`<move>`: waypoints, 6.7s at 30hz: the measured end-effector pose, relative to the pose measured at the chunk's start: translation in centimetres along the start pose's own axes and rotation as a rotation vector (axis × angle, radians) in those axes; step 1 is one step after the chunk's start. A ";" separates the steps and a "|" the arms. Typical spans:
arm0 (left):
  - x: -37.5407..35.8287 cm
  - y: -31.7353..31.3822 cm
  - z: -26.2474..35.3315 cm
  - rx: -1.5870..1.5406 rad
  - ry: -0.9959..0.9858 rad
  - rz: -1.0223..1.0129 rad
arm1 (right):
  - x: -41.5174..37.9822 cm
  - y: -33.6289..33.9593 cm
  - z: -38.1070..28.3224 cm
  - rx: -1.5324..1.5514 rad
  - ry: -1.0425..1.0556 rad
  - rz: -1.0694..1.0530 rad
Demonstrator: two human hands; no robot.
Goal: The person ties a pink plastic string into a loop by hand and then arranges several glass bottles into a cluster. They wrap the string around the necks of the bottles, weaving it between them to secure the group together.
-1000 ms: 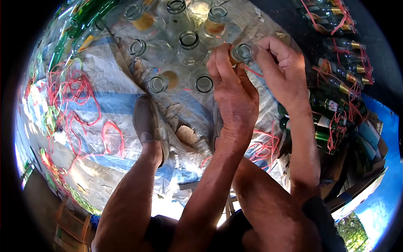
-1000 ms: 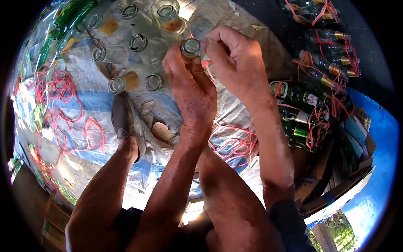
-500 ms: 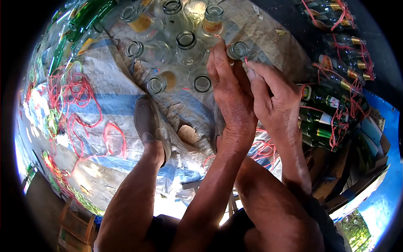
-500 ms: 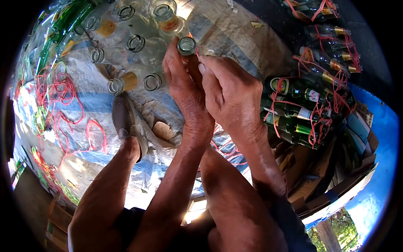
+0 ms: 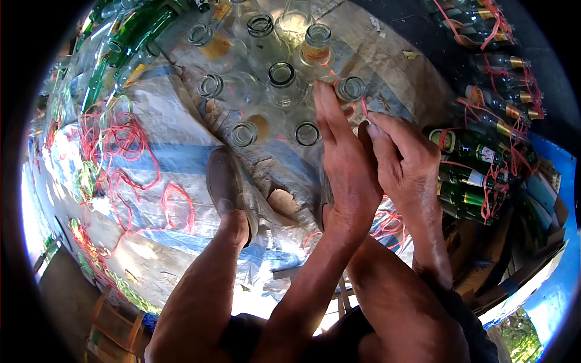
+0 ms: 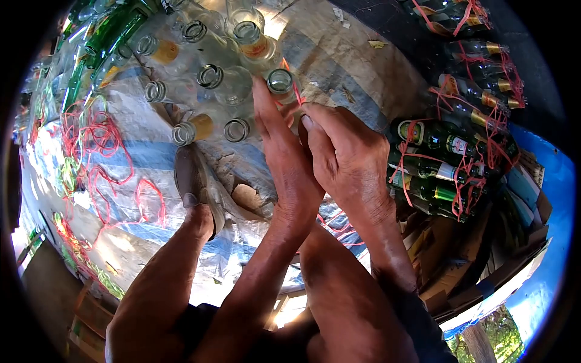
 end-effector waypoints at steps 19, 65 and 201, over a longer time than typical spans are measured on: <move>-1.9 2.0 2.1 0.138 -0.355 0.025 | -0.9 0.5 -1.3 -0.001 -0.073 -0.249; -2.4 6.2 0.9 -0.161 -0.210 0.075 | -8.5 10.8 8.0 0.428 -0.754 -0.146; -0.5 9.8 -4.6 -0.711 0.387 0.251 | 11.9 -5.0 11.3 0.313 -0.270 -0.061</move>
Point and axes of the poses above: each hand's wrist, its own x-axis towards the middle knuckle, its own y-axis out of the back of the hand, z = x × y, the point moved 9 cm from there along x, towards the middle knuckle, and after that the axes turned 13 degrees about y, right-handed, at the moved point
